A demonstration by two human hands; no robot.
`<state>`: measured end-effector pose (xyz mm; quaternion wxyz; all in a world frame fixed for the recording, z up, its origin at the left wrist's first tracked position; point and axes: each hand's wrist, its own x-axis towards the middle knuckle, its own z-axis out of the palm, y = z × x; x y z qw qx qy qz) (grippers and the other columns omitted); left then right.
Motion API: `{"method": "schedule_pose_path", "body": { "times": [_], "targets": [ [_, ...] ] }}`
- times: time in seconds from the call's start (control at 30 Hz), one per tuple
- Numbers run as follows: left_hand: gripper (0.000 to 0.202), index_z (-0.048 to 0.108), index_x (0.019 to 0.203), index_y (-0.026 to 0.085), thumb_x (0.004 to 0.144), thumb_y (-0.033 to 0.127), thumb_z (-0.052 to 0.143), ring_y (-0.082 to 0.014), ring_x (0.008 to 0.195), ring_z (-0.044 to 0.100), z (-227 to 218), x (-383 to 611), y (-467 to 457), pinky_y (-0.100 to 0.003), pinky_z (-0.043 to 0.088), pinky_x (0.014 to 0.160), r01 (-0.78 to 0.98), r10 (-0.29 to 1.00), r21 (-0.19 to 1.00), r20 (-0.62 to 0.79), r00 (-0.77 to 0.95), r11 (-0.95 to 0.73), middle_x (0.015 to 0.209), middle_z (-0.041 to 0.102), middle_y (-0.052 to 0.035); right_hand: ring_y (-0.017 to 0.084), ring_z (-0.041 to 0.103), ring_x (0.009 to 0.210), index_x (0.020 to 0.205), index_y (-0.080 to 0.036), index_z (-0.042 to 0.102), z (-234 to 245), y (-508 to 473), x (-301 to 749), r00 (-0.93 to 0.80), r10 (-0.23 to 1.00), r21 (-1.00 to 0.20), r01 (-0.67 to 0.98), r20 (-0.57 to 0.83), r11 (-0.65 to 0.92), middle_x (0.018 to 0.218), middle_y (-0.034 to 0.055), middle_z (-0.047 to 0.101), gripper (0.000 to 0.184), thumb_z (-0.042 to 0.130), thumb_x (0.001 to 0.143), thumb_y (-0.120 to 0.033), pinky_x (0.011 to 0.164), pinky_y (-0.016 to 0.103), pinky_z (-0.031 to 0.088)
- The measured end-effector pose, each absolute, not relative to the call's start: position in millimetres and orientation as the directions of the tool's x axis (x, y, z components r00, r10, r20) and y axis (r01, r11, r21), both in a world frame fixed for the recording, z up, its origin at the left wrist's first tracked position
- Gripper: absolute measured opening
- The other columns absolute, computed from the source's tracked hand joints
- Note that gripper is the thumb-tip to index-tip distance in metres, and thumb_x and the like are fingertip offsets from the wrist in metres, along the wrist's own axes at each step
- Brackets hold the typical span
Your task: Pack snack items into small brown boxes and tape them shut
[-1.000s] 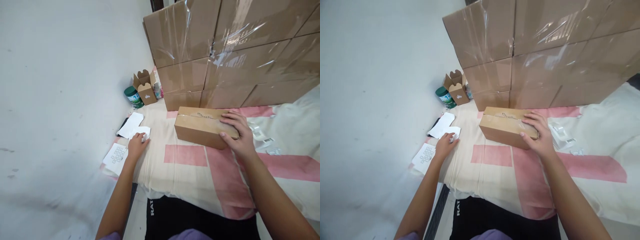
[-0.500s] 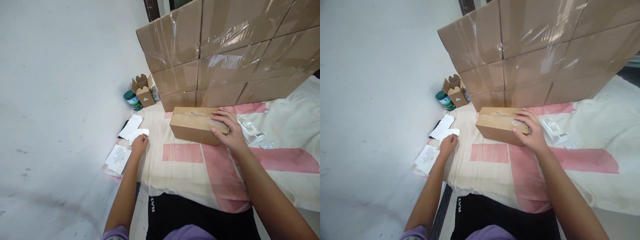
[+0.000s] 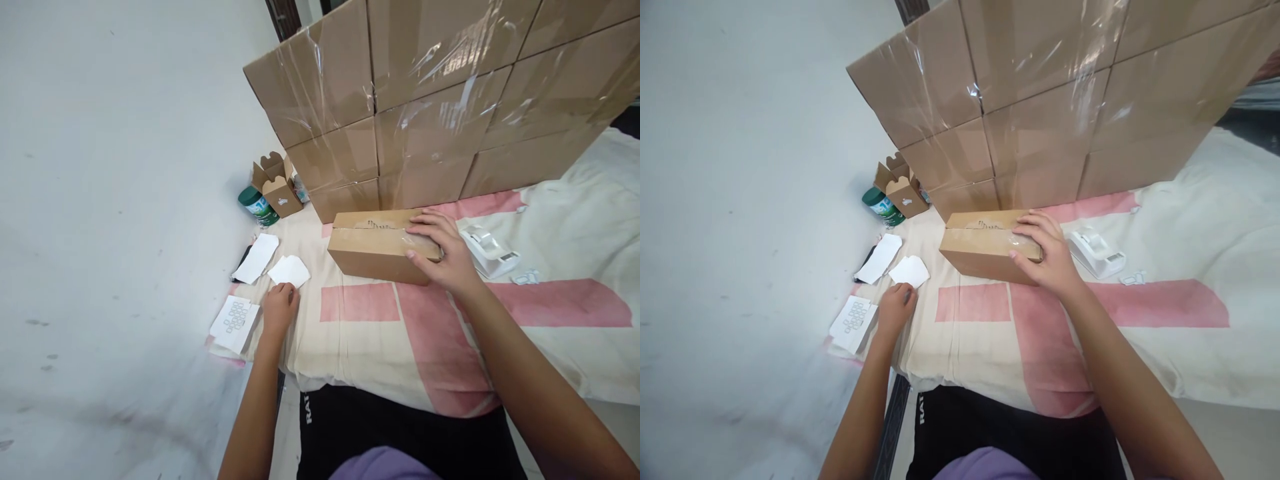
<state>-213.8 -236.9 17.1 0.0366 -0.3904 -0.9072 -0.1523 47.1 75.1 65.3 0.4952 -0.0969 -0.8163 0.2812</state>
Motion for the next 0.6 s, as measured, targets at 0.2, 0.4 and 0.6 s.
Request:
{"method": "schedule_pose_path", "body": {
  "times": [0.2,0.4,0.6],
  "targets": [
    [0.018,0.064,0.101,0.022,0.097,0.028,0.048,-0.0257,0.106,0.067,21,-201,-245,-0.039,0.045,0.095,0.664,0.656,0.411,0.185,-0.732,0.624,0.107,0.074,-0.0083,0.036,0.055,0.134,0.112,-0.028,0.07,68,73,47,-0.497,0.453,-0.571,-0.107,0.74,0.814,0.128,0.0101,0.066,0.029,0.073,0.084,-0.036,0.117,0.063,0.04],
    [0.027,0.06,0.103,0.021,0.102,0.042,0.045,-0.019,0.088,0.068,40,-177,-232,-0.03,0.052,0.082,0.592,0.623,0.641,0.219,-0.751,0.488,0.089,0.07,-0.004,0.038,0.055,0.131,0.117,-0.028,0.067,68,68,47,-0.433,0.43,-0.501,-0.06,0.792,0.863,0.125,0.0112,0.065,0.037,0.073,0.083,-0.04,0.113,0.063,0.043],
    [0.021,0.058,0.115,0.023,0.098,0.037,0.061,-0.0156,0.078,0.067,71,-128,-196,-0.028,0.051,0.078,0.539,0.697,0.833,0.311,-0.646,0.127,0.076,0.066,0.0014,0.028,0.067,0.09,0.103,-0.031,0.069,61,32,46,-0.373,0.184,-0.23,-0.083,0.91,0.97,0.092,0.0052,0.071,0.022,0.075,0.084,-0.039,0.082,0.048,0.055]
  ]
}}
